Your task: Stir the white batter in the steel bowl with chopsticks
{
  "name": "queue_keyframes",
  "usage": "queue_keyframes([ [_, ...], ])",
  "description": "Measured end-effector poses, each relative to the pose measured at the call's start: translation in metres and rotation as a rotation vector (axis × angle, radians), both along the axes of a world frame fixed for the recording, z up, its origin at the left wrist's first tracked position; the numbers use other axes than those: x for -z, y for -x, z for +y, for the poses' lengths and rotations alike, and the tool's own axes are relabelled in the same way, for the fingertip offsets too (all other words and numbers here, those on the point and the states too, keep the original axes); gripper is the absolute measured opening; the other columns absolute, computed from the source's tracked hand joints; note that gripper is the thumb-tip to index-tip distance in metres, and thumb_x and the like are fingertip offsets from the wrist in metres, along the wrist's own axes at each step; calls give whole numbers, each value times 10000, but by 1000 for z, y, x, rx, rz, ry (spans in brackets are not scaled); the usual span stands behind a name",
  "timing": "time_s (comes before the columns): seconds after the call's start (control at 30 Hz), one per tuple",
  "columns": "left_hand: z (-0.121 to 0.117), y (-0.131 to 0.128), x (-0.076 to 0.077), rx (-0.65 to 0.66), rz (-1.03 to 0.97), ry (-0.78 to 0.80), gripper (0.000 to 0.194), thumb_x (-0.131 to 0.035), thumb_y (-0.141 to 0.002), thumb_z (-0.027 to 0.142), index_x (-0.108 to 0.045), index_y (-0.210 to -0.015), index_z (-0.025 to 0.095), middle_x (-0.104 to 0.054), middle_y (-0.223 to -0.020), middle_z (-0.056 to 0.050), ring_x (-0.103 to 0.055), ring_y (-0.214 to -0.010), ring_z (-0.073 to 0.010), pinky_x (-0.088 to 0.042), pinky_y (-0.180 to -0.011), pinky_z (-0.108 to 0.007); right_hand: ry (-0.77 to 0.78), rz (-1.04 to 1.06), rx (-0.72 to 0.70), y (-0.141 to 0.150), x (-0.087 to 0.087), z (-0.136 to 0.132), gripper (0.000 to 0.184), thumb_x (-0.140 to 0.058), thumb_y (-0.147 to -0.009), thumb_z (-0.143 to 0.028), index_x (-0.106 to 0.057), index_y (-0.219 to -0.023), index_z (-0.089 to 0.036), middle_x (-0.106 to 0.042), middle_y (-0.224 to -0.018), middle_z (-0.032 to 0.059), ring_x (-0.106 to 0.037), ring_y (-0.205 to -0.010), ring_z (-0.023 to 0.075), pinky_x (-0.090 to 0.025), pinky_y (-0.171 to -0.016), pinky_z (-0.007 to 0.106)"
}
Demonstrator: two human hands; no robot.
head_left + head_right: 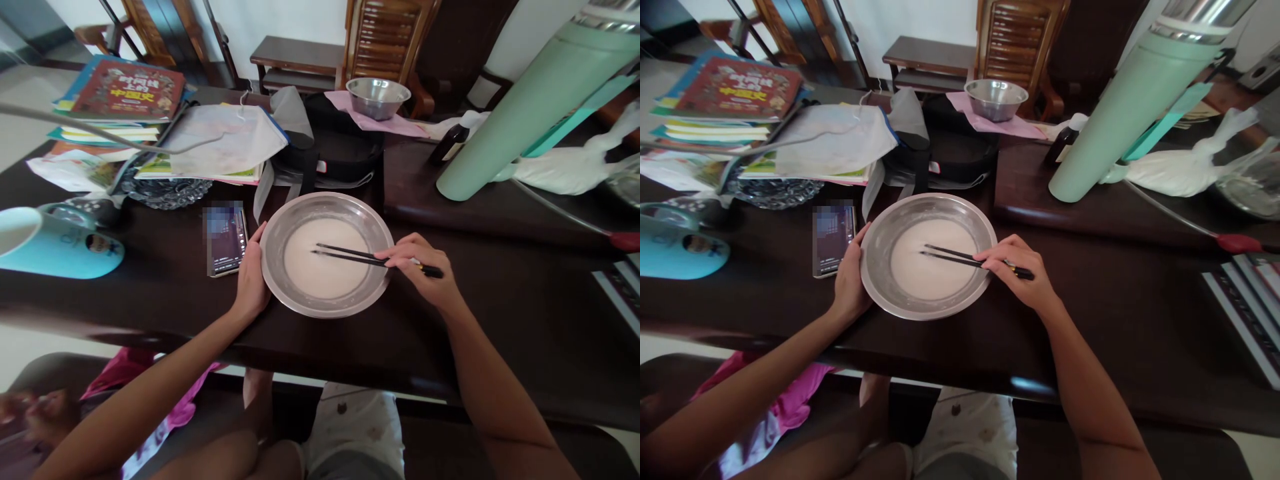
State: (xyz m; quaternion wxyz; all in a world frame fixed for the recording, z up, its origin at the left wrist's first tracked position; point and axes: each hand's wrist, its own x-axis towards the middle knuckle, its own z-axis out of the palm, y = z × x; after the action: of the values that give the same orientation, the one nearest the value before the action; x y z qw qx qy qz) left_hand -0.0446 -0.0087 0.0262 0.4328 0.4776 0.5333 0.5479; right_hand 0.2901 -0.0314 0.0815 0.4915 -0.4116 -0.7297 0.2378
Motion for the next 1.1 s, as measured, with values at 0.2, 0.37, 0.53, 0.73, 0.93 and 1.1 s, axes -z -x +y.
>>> queue_keyframes([
  [0.2,-1,-2,-3,-19,-15,2,724,-536,-1053,794,-685,-1557,296,-662,-1686,-107,-594,-1583,-343,-438,-1353,-526,13,62,-57,-1,0,-2,405,-653,-1116,-453,-851,-794,-308,-913,-865,24,-738,-767,245,-605,-722,437],
  [0.37,-1,-1,-4,-20,16,-16,710,-524,-1064,779,-689,-1554,293,-658,-1689,-104,-582,-1593,-339,-424,-1362,-520,-3,4,-15,1,0,-1,333,-709,-1082,-480,-867,-839,-316,-931,-950,33,-755,-807,253,-623,-754,452],
  [0.53,-1,-2,-3,-14,-6,3,728,-518,-1060,795,-675,-1566,296,-647,-1702,-97,-584,-1590,-334,-442,-1350,-495,0,76,-31,-1,-1,-2,440,-639,-1124,-460,-839,-764,-303,-910,-850,34,-745,-739,243,-600,-700,441],
  [0.73,0,-1,0,-24,7,6,742,-530,-1052,791,-667,-1567,275,-612,-1735,-113,-542,-1627,-334,-367,-1392,-518,-19,20,-45,0,0,-1,289,-716,-1085,-424,-877,-873,-311,-934,-969,30,-754,-806,245,-616,-744,436],
  [0.93,0,-2,-2,-24,10,-3,725,-531,-1051,792,-683,-1549,288,-639,-1713,-100,-568,-1606,-326,-397,-1375,-496,16,55,-71,0,1,-2,380,-667,-1107,-441,-860,-808,-306,-910,-863,31,-746,-753,250,-607,-723,452],
  [1.1,0,-2,-2,-29,9,-9,728,-532,-1053,787,-679,-1558,283,-636,-1712,-106,-570,-1602,-332,-399,-1373,-505,-13,25,-28,0,2,0,287,-718,-1082,-437,-877,-871,-324,-933,-969,25,-748,-813,258,-619,-759,463],
])
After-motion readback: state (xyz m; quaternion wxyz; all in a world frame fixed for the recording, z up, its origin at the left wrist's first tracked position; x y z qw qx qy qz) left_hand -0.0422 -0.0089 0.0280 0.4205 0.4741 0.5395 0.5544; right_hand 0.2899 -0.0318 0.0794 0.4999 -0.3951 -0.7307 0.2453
